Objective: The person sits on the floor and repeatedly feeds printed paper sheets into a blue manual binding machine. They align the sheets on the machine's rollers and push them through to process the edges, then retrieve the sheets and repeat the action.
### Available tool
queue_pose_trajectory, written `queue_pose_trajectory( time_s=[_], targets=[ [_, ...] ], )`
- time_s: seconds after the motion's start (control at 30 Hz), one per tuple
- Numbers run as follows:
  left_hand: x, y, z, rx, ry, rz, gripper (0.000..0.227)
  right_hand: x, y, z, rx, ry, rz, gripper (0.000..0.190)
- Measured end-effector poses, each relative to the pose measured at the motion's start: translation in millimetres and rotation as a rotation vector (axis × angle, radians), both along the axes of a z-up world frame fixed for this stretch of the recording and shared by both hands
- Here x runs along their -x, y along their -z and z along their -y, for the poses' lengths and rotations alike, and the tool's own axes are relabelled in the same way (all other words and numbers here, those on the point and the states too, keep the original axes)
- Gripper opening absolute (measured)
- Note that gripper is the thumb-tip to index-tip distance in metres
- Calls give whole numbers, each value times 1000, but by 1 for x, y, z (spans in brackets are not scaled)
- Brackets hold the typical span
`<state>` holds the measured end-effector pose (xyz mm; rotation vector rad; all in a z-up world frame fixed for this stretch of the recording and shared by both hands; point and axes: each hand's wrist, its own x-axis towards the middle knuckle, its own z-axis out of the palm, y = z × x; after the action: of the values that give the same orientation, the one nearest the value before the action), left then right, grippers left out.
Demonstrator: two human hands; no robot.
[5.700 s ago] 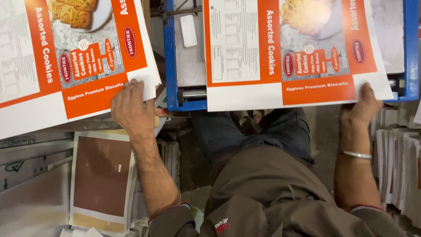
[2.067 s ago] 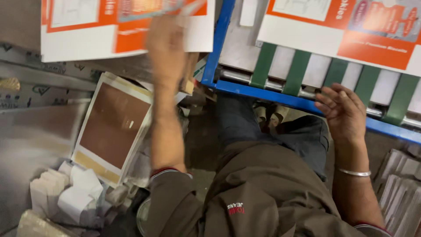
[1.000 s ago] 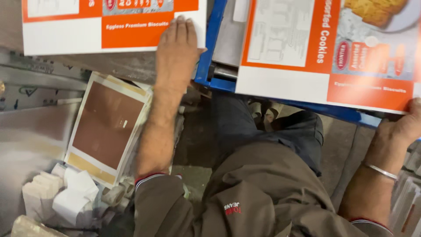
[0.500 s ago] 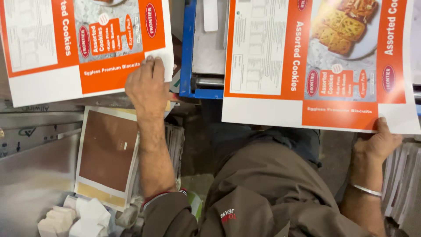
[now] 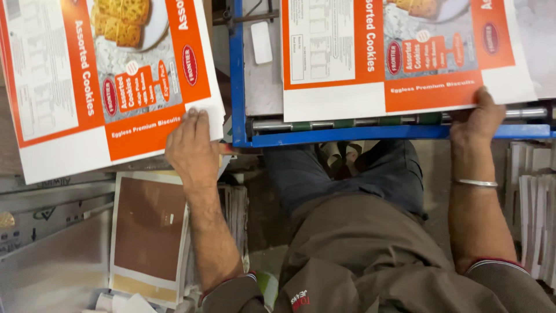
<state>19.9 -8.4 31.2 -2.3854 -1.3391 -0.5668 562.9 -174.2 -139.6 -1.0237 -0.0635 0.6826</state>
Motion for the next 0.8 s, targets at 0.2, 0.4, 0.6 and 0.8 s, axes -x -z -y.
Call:
queue_pose_trajectory(
  time_s=[0.2, 0.4, 0.6, 0.8],
  targets=[
    [-3, -19, 3, 83, 38, 29, 45, 24, 3, 9, 117, -324, -9, 33],
    [21, -45, -9, 315, 213, 38, 48, 59, -21, 18, 186, -439, -9, 35],
    [40, -47, -19, 161, 55, 666, 33, 103, -58, 5, 225, -603, 41, 38],
    [-87, -14, 37, 205, 235, 186, 53, 169, -99, -21, -92, -1046, 34, 43]
  ],
)
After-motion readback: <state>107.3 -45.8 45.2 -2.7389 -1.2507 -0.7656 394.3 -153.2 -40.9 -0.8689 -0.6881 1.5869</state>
